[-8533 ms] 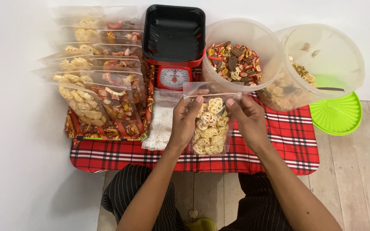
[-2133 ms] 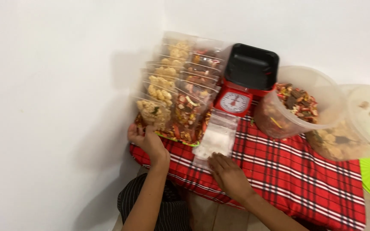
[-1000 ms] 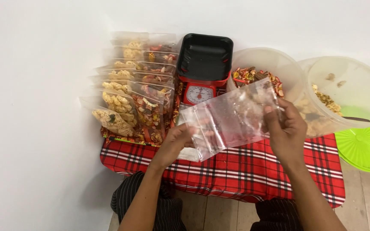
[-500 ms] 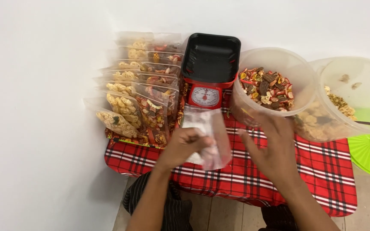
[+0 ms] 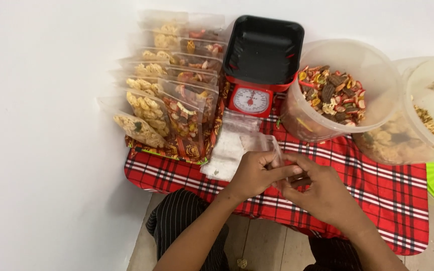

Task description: A person is manually packing various snacks from large plastic bins into smaller clear plastic bags using a spoon and their hands, working at a small table with a scale.

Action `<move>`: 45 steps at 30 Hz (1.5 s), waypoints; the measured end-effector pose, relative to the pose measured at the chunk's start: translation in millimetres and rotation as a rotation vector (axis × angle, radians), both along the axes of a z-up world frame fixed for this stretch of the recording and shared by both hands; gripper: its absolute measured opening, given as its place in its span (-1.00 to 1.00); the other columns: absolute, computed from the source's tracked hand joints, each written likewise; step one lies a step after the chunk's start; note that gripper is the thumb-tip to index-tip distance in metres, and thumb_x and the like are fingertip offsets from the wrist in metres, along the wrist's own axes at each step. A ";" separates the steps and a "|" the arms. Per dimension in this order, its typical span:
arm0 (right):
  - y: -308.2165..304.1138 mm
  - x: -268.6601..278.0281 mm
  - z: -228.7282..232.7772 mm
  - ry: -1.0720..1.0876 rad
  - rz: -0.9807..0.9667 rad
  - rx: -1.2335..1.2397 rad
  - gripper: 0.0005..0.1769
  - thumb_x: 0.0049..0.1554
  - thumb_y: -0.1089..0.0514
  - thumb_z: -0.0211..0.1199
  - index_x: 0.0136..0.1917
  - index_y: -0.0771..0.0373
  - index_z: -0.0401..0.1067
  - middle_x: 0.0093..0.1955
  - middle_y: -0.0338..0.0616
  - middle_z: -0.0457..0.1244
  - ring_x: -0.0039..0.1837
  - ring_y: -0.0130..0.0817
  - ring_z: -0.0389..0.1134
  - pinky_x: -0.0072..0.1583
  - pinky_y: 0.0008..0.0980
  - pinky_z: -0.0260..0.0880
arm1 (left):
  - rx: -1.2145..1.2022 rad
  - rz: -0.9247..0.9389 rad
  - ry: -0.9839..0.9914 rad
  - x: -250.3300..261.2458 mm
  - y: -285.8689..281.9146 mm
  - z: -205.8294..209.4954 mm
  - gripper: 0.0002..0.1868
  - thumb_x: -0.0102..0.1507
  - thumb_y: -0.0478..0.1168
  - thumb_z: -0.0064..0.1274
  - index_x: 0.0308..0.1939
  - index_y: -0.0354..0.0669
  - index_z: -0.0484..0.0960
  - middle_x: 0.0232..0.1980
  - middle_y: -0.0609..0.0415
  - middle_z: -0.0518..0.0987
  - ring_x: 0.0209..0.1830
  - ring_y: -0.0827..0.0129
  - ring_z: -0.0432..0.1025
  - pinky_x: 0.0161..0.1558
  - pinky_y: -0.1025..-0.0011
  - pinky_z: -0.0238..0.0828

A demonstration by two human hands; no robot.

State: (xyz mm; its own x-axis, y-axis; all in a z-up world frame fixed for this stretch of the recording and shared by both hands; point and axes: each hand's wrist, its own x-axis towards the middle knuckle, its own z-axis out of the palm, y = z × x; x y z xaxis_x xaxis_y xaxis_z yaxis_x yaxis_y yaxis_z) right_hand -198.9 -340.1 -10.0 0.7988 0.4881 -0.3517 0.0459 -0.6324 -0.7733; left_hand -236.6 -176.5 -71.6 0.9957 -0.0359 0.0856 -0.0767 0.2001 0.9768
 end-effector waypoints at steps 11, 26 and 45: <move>-22.3 3.1 -28.5 -0.121 -0.042 -0.014 -0.54 0.16 0.18 0.22 0.34 0.06 0.49 -0.44 -0.23 0.35 -0.46 -0.49 0.15 -0.37 -0.43 0.18 | 0.097 -0.106 0.032 1.0 -4.5 4.2 -0.63 0.35 0.00 0.02 -0.48 -0.01 0.36 -0.57 0.25 0.39 -0.58 0.63 0.21 -0.49 0.56 0.14; -7.6 -3.0 -33.5 -0.406 -0.106 -0.158 -0.67 0.04 0.20 0.29 0.11 0.03 0.53 -0.31 -0.06 0.48 -0.20 0.00 0.54 -0.14 -0.07 0.54 | 0.500 0.096 0.046 4.5 -14.7 -23.5 -0.77 0.18 -0.14 0.17 -0.55 -0.02 0.52 -0.69 0.12 0.48 -0.65 0.27 0.44 -0.55 0.38 0.29; -15.0 23.7 -30.6 -0.491 -0.192 0.087 -0.65 0.03 0.40 0.23 0.05 0.17 0.62 -0.17 0.10 0.46 -0.09 0.13 0.52 -0.04 -0.08 0.56 | 0.494 0.122 -0.144 -4.9 -26.4 -22.9 -0.73 0.09 -0.28 0.14 -0.67 -0.07 0.41 -0.81 0.07 0.35 -0.77 0.16 0.33 -0.63 0.36 0.19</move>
State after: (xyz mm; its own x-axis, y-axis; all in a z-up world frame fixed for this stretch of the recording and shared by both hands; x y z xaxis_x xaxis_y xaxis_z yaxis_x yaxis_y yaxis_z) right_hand -175.3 -355.1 -40.6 0.9368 0.3281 0.1214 0.3058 -0.5991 -0.7400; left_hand -241.5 -202.9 -94.5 0.9747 0.0086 0.2235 -0.2107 -0.3002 0.9303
